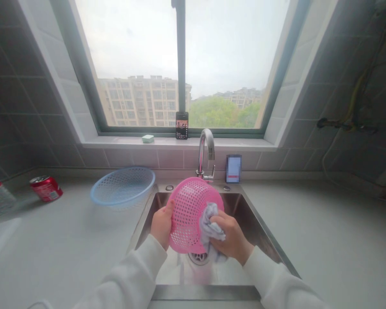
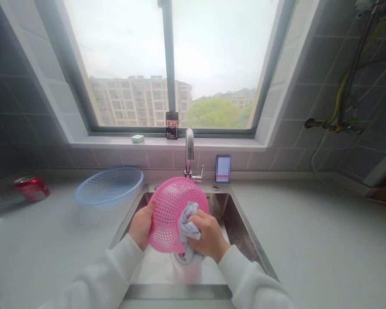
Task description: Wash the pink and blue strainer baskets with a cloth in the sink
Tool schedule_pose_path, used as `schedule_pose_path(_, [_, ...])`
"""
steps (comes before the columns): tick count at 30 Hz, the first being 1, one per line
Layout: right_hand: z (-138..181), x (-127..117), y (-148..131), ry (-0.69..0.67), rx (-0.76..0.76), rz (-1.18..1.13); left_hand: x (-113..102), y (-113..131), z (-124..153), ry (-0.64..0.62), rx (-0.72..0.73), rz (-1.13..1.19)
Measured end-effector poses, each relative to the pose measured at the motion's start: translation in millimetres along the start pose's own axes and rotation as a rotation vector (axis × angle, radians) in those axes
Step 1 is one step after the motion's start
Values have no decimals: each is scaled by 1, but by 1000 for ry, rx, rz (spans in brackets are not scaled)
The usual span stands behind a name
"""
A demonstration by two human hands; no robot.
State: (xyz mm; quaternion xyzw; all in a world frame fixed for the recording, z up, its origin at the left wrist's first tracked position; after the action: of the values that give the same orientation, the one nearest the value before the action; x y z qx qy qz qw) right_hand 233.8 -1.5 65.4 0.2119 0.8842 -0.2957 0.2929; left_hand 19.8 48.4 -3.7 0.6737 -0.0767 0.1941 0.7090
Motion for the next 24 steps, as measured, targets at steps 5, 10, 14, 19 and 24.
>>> schedule_pose_path(5, [3, 5, -22, -14, -110, 0, 9, -5, 4, -5, -35, -245])
schedule_pose_path(10, [-1, -27, 41, 227, 155, 45, 12, 6, 4, -47, -23, -255])
schedule_pose_path(14, [-2, -27, 48, 225, 195, 73, 4, 13, 1, -33, 18, -73])
schedule_pose_path(19, [3, 11, -20, -93, -103, 5, 2, 9, 3, 17, 47, -146])
schedule_pose_path(24, [4, -4, -7, 63, -69, 36, 11, 8, 6, -70, 22, -385])
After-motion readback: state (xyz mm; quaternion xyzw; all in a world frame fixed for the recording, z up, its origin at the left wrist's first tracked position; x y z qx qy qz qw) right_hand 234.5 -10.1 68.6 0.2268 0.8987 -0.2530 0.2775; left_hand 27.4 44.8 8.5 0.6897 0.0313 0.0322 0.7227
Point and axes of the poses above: each hand's wrist, its own z-axis away from the middle knuckle, its own x-axis out of the palm, y = z × x, the point moved 6 cm from there along -z, towards the middle knuckle, and after that the axes turned 1 degree about x, right-handed, at the moved point
